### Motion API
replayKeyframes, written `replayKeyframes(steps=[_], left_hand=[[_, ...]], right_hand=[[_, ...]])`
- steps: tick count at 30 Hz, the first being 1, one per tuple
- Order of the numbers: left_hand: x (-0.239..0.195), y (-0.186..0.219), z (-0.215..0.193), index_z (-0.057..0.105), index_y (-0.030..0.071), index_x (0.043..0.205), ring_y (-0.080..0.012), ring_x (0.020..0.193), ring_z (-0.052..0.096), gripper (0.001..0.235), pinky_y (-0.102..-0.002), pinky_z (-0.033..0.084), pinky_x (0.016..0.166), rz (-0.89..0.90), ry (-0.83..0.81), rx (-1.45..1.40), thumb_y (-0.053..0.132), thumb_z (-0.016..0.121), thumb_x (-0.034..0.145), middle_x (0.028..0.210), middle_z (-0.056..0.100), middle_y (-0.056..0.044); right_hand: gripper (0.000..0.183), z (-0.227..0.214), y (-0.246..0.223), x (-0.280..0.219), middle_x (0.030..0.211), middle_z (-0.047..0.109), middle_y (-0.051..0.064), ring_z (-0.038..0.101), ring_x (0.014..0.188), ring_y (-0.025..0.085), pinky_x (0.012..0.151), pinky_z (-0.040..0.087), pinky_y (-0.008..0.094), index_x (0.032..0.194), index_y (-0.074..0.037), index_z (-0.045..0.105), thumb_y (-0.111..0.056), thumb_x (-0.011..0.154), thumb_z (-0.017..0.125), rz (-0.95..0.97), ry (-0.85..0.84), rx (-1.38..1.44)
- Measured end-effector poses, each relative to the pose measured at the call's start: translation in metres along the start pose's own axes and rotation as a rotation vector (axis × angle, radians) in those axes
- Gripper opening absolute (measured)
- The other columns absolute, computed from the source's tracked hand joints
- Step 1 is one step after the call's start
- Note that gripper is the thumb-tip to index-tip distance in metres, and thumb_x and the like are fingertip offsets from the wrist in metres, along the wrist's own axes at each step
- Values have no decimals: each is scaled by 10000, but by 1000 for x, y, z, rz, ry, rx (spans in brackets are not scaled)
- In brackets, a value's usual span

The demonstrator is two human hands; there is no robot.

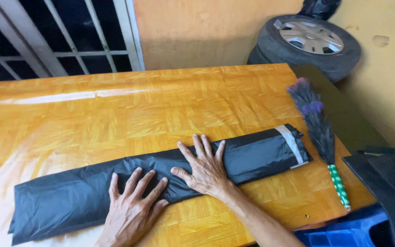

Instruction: The person folds a large black fabric sheet on a wooden table. They smooth the fabric with their hands and use a small brush to press down the folds. The person then folds the fabric into a long, narrow strip and places a red strap over it.

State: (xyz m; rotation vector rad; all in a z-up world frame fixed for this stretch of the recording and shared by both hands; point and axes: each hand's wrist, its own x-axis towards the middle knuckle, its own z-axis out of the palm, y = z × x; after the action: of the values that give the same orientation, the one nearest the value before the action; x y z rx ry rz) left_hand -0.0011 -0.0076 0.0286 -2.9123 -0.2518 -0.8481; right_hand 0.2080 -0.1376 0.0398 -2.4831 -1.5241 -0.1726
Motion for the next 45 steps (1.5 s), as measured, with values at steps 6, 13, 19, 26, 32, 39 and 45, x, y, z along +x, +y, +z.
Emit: replayKeyframes(steps=[6, 13, 19, 26, 32, 39, 45], left_hand=[[0, -15, -5, 434, 364, 1540, -384, 1545, 229, 822, -886, 110, 1030, -226, -91, 134, 848, 386, 878, 1626, 395, 51], [3, -42, -16, 372, 362, 1578, -384, 1523, 232, 896, -881, 172, 982, -211, -171, 198, 907, 349, 867, 1638, 360, 69], [2, -39, -17, 370, 360, 1583, -403, 1526, 196, 895, -879, 152, 981, -229, -189, 134, 901, 375, 871, 1645, 345, 53], [-2, -39, -12, 404, 367, 1562, -416, 1521, 195, 891, -892, 120, 979, -241, -156, 106, 912, 384, 859, 1648, 344, 66], [-4, -41, -10, 336, 327, 1609, -435, 1517, 144, 838, -888, 68, 965, -234, -193, 27, 829, 353, 938, 1666, 308, 31], [-19, -61, 9, 258, 58, 1609, -318, 1574, 155, 701, -759, 74, 1126, -360, -231, -54, 410, 423, 1026, 1717, 153, -162], [-24, -72, -25, 441, 365, 1541, -391, 1467, 359, 983, -872, 141, 1052, -389, -109, 280, 973, 389, 771, 1576, 458, -54]], right_hand=[[919, 1, -5, 1, 1590, 371, 202, 290, 1476, 415, 1024, 126, 876, 1532, -326, 463, -884, 803, 487, -3, 75, -78], [910, -4, -8, 4, 1610, 348, 160, 276, 1490, 390, 1019, 151, 874, 1547, -360, 411, -888, 808, 461, 66, 2, -113], [917, 2, -5, 4, 1607, 353, 161, 279, 1490, 391, 1021, 140, 877, 1552, -358, 407, -891, 807, 460, 56, 26, -129], [825, -5, -22, 8, 1681, 293, 168, 276, 1537, 395, 1073, 148, 854, 1583, -233, 391, -668, 900, 547, -274, 288, -297], [653, 13, -68, 28, 1713, 171, 85, 187, 1533, 374, 1045, 57, 854, 1613, -240, 314, -509, 1029, 426, -340, -76, 39], [874, 24, -65, 25, 1671, 293, 102, 249, 1525, 330, 1065, 110, 817, 1598, -272, 365, -806, 910, 437, -379, 53, 0], [919, 20, -67, 25, 1664, 302, 76, 250, 1515, 320, 1065, 114, 816, 1587, -296, 378, -832, 857, 533, -350, 40, -13]])
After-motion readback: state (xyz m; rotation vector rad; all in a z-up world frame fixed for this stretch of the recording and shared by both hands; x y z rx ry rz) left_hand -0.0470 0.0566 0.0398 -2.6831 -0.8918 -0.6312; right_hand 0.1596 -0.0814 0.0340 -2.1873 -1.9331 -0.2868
